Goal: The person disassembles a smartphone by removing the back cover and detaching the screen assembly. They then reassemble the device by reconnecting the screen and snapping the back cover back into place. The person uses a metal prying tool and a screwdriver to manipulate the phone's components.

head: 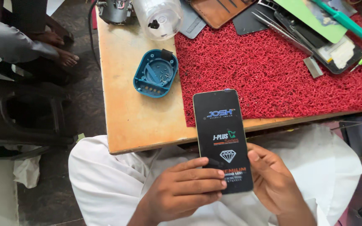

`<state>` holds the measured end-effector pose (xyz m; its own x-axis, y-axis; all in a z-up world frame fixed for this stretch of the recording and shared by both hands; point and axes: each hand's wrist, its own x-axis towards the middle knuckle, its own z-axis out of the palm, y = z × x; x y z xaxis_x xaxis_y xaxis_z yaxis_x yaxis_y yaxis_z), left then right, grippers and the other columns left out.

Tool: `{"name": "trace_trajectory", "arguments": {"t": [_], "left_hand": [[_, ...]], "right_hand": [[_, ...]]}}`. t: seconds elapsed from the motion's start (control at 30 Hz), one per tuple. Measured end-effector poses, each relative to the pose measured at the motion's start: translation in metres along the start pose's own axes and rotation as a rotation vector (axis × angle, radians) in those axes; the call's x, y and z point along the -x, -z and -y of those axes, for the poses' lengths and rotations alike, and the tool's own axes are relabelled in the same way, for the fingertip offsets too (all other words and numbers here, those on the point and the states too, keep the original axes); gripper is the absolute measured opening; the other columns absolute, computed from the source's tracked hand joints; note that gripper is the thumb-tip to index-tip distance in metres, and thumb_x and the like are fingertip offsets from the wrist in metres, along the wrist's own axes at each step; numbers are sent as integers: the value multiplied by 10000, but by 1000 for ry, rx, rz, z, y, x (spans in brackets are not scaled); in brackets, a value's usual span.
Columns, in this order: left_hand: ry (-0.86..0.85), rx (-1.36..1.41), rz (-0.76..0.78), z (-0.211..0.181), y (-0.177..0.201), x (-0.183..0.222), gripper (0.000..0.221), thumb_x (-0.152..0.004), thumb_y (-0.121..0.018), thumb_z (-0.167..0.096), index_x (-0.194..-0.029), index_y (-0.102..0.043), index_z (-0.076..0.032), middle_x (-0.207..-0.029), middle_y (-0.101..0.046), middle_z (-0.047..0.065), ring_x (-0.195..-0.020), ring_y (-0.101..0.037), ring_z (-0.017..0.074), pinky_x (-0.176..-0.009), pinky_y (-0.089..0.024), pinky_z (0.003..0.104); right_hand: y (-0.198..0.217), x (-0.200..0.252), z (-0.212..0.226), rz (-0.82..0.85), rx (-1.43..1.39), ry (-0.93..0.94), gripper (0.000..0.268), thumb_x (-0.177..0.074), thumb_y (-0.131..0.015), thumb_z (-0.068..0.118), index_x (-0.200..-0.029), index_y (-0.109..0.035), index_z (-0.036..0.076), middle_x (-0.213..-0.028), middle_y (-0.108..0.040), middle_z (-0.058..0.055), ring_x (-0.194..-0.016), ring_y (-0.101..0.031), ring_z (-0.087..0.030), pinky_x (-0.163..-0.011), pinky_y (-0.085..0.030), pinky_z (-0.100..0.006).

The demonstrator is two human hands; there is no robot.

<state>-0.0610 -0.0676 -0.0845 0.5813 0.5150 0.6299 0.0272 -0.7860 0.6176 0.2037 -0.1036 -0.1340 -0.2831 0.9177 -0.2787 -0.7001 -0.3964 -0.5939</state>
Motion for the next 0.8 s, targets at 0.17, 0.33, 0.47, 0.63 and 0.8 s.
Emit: {"name": "trace_trajectory", "arguments": {"t": [0.17,0.33,0.47,0.63,0.8], "left_hand": [[21,-160,-4,-12,8,4,140,-949,-798,-95,-1074,-743,-63,-1345,-701,98,-1310,-677,282,-1149,-536,410],[360,457,-528,-29,19,-38,506,-934,-762,-275,-1326,-553,-31,-1357,-626,117,-1271,-631,186,-1097,-502,320],[453,768,-456,-43,21,-79,457,-991,-716,-209,-1368,-578,10,-1276,-692,102,-1166,-655,110,-1049,-524,258],[474,499,-573,-53,21,-93,283,-1025,-711,-174,-1178,-747,62,-1008,-793,97,-890,-705,84,-814,-574,218],[470,437,-565,-58,18,-86,266,-1011,-722,-161,-1154,-758,60,-960,-802,85,-840,-689,67,-767,-555,201]], "right_hand": [[8,3,-8,-70,332,145,459,-1022,-533,157,-1366,-546,-148,-1143,-742,-166,-989,-703,-188,-860,-555,-316],[28,25,8,-24,934,414,373,-1051,-572,104,-1327,-651,-135,-1024,-772,-120,-896,-650,-107,-784,-501,-222],[15,19,26,-184,1213,459,343,-1036,-647,73,-1330,-730,-82,-879,-734,-89,-709,-606,-84,-641,-483,-212],[-71,9,71,-19,941,459,366,-971,-638,89,-1291,-643,-87,-1102,-756,-142,-1032,-696,-151,-907,-547,-282],[-149,14,99,105,790,679,416,-984,-707,160,-1323,-598,-55,-1249,-689,-186,-1122,-688,-210,-1007,-556,-343]]}}
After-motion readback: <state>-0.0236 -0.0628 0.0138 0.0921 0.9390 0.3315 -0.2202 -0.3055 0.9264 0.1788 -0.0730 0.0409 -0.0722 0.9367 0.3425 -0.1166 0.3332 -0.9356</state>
